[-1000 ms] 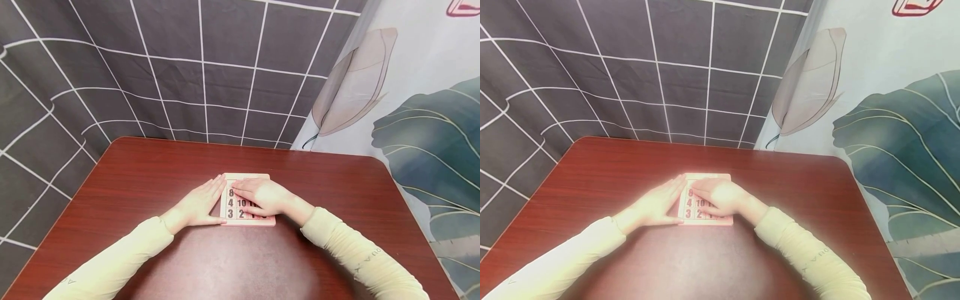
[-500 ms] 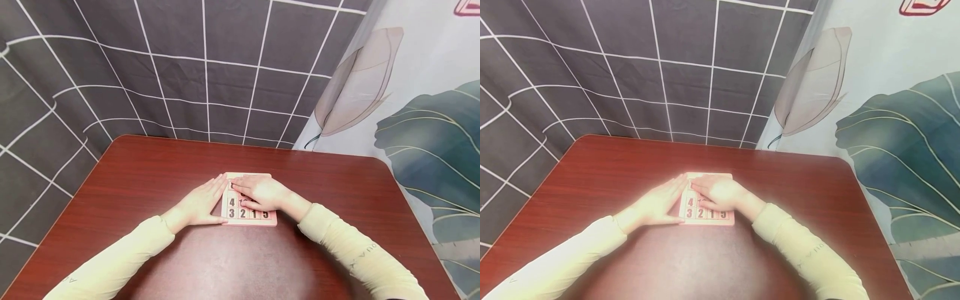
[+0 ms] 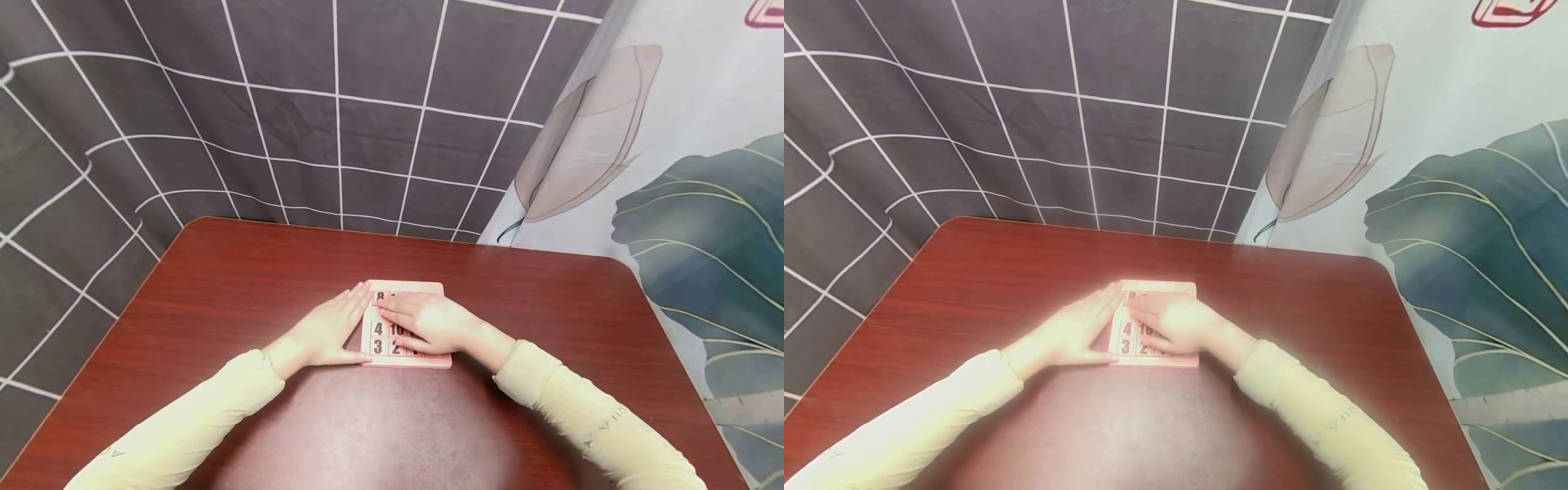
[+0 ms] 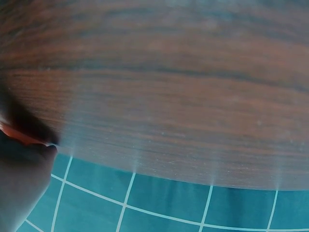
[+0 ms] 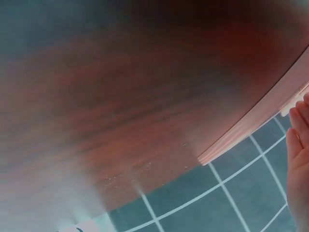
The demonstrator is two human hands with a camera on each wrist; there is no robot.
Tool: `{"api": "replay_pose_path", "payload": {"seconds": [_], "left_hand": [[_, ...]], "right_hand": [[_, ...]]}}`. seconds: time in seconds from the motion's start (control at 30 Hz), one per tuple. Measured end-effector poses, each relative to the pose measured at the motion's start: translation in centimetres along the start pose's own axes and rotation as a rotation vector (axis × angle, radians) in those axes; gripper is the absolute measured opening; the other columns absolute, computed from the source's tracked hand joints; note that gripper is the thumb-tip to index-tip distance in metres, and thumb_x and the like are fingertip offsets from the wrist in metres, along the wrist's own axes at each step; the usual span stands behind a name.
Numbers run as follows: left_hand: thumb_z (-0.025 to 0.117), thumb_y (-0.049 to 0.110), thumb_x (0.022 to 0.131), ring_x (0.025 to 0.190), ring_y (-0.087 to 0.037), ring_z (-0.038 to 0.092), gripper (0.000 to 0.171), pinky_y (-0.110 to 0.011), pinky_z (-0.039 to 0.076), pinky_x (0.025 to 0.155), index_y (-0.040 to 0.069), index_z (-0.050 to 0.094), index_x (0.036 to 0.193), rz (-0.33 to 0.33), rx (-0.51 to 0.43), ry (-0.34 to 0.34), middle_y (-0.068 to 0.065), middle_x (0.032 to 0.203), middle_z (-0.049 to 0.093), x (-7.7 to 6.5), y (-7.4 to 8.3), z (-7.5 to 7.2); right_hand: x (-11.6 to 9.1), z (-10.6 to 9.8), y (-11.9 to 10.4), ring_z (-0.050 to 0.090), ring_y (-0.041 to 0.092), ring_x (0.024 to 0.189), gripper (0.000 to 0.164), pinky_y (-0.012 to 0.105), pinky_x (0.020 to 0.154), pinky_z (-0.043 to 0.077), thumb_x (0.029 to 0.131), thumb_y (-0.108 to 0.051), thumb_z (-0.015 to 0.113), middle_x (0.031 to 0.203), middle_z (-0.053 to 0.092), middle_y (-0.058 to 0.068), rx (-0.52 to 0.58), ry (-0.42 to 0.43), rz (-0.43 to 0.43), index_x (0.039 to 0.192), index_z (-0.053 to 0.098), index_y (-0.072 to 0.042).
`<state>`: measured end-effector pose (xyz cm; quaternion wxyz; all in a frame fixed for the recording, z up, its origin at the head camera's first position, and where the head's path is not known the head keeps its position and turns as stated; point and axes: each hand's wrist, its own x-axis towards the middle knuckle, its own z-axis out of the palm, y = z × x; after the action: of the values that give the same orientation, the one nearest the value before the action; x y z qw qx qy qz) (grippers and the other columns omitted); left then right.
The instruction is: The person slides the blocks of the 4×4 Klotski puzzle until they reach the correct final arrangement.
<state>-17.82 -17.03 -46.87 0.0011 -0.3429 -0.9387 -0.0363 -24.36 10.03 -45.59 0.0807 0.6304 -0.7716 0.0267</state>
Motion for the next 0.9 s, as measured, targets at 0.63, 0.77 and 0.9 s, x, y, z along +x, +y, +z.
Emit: {"api": "replay_pose_path", "payload": {"seconds": [0.63, 0.77, 0.9], "left_hand": [[0.066, 0.068, 0.092, 0.163, -0.039, 0.028, 0.114, -0.046, 0.031, 0.133, -0.011, 0.026, 0.163, -0.004, 0.0, -0.019, -0.028, 0.174, 0.022, 0.2, -0.1, 0.1], [0.066, 0.068, 0.092, 0.162, -0.039, 0.028, 0.113, -0.046, 0.031, 0.133, -0.011, 0.027, 0.163, -0.001, 0.001, -0.014, -0.029, 0.173, 0.023, 0.1, 0.0, 0.0], [0.066, 0.068, 0.093, 0.162, -0.039, 0.029, 0.112, -0.046, 0.031, 0.133, -0.011, 0.028, 0.162, -0.002, 0.001, -0.014, -0.029, 0.173, 0.023, 0.0, 0.1, -0.1]], "right_hand": [[-0.3, 0.1, -0.8, 0.063, 0.025, 0.14, 0.054, 0.04, 0.12, 0.05, 0.102, -0.036, 0.066, 0.148, 0.067, 0.009, -0.039, -0.017, -0.009, 0.146, 0.064, -0.005], [-0.3, 0.1, -0.6, 0.062, 0.026, 0.142, 0.055, 0.041, 0.121, 0.049, 0.102, -0.037, 0.065, 0.15, 0.065, 0.01, -0.036, -0.032, 0.005, 0.147, 0.063, -0.005], [-0.5, 0.1, -1.1, 0.062, 0.024, 0.141, 0.055, 0.04, 0.121, 0.049, 0.101, -0.036, 0.067, 0.149, 0.066, 0.009, -0.034, 0.01, -0.028, 0.148, 0.063, -0.005]]}}
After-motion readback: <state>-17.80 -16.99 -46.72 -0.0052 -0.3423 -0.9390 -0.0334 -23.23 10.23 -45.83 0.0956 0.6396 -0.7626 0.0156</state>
